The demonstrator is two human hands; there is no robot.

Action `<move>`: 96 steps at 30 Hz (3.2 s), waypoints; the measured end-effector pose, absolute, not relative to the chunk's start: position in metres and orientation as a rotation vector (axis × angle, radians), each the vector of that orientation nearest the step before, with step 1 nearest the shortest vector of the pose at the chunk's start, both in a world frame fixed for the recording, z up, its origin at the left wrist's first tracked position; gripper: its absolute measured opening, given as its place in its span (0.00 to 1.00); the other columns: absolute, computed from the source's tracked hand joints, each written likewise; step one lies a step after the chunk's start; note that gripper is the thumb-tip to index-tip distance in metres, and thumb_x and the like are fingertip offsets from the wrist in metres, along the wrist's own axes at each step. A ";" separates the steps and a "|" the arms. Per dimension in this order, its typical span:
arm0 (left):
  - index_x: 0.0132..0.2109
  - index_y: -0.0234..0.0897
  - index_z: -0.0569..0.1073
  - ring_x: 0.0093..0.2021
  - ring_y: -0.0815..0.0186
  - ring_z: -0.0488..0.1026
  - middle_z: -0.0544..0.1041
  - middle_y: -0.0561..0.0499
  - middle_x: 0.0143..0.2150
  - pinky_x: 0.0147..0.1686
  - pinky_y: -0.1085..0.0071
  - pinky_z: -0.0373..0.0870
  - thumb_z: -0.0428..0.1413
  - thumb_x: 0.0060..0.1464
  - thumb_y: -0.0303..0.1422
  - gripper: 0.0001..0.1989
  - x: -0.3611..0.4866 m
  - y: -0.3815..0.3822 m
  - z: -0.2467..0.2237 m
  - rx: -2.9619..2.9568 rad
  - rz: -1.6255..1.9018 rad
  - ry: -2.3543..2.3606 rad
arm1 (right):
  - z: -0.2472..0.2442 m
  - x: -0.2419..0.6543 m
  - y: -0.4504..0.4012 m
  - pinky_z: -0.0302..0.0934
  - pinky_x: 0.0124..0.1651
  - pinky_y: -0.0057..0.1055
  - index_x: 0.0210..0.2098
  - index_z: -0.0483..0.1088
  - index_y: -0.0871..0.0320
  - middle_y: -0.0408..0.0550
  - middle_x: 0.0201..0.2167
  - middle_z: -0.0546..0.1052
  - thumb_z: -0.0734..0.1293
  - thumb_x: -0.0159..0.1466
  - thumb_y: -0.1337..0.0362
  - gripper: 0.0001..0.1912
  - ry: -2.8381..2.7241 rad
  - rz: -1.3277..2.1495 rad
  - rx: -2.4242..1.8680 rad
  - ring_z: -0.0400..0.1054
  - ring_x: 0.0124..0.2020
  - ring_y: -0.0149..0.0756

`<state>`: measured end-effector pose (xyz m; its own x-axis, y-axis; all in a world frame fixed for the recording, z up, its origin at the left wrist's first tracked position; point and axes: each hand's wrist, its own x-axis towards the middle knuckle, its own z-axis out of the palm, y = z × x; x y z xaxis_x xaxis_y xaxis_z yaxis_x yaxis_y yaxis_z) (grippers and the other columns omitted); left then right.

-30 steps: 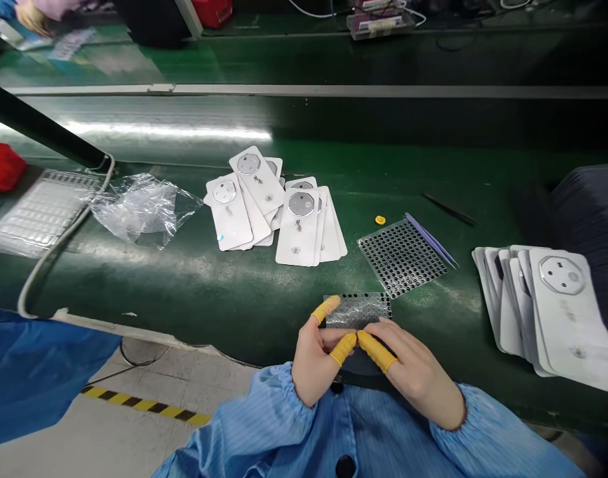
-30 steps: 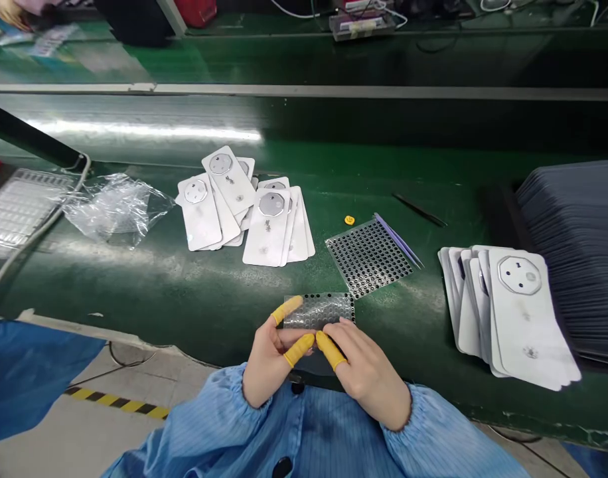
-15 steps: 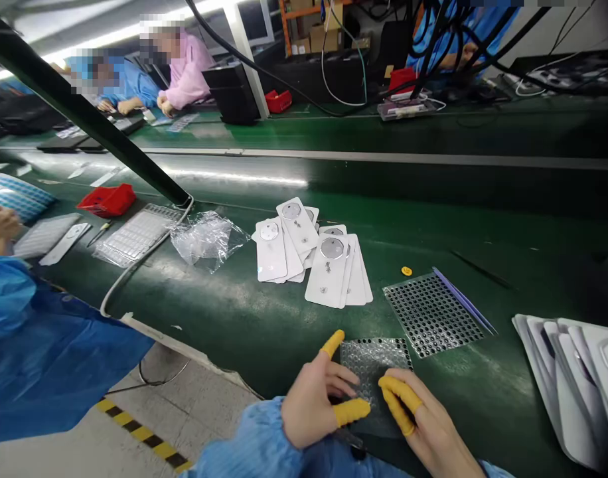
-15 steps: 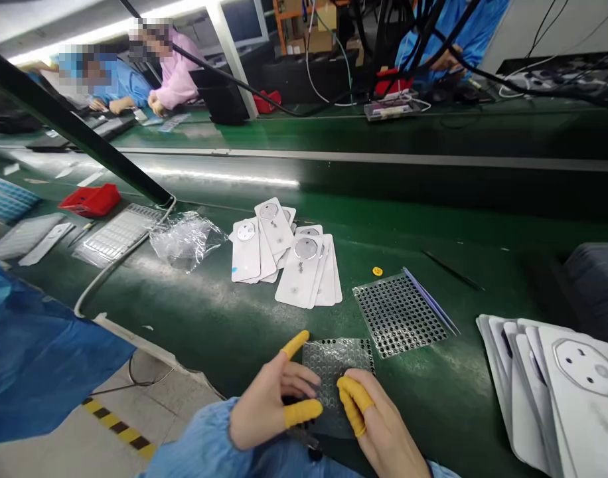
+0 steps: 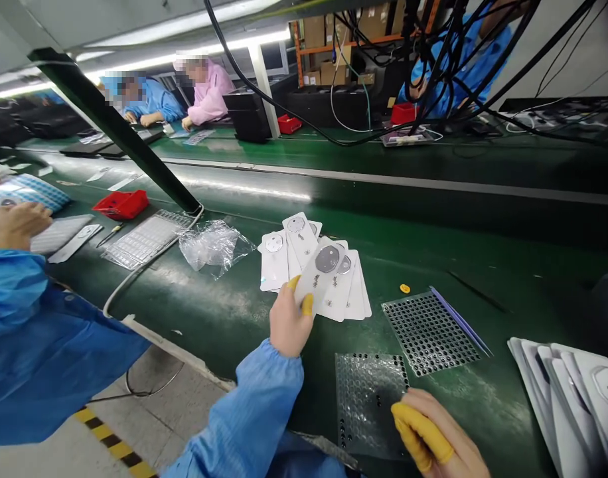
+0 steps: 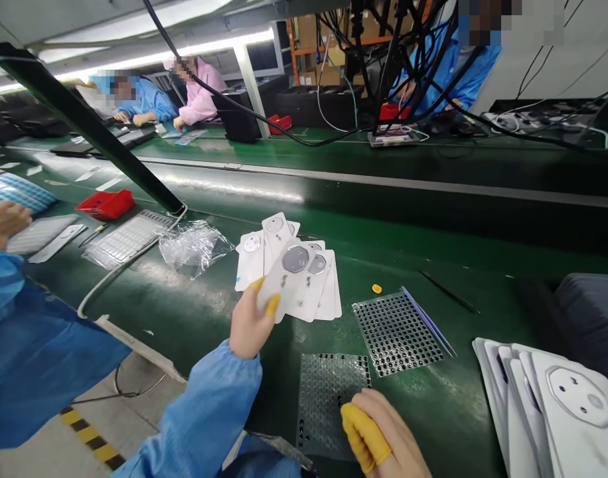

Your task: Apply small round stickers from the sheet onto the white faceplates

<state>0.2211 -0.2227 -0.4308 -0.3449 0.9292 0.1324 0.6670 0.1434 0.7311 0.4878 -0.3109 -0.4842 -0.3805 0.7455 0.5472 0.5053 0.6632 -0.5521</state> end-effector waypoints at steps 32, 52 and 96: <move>0.60 0.44 0.68 0.57 0.47 0.67 0.76 0.45 0.53 0.55 0.63 0.68 0.61 0.51 0.32 0.28 0.316 -0.365 -0.420 0.641 1.129 1.298 | -0.388 0.471 -0.292 0.67 0.56 0.47 0.62 0.57 0.52 0.47 0.48 0.76 0.56 0.66 0.72 0.26 -2.186 0.228 -1.107 0.72 0.49 0.43; 0.62 0.46 0.57 0.68 0.55 0.51 0.58 0.49 0.67 0.64 0.68 0.54 0.62 0.50 0.42 0.35 0.313 -0.327 -0.421 0.403 1.064 1.325 | -0.413 0.437 -0.294 0.64 0.56 0.56 0.43 0.70 0.70 0.70 0.64 0.55 0.62 0.59 0.78 0.12 -2.326 0.187 -0.972 0.52 0.63 0.60; 0.35 0.29 0.79 0.39 0.56 0.77 0.81 0.41 0.37 0.41 0.64 0.74 0.58 0.54 0.34 0.10 0.249 -0.304 -0.433 1.142 0.724 1.221 | -0.455 0.461 -0.308 0.61 0.60 0.50 0.61 0.58 0.62 0.60 0.60 0.64 0.64 0.63 0.75 0.28 -2.168 0.746 -1.034 0.56 0.62 0.48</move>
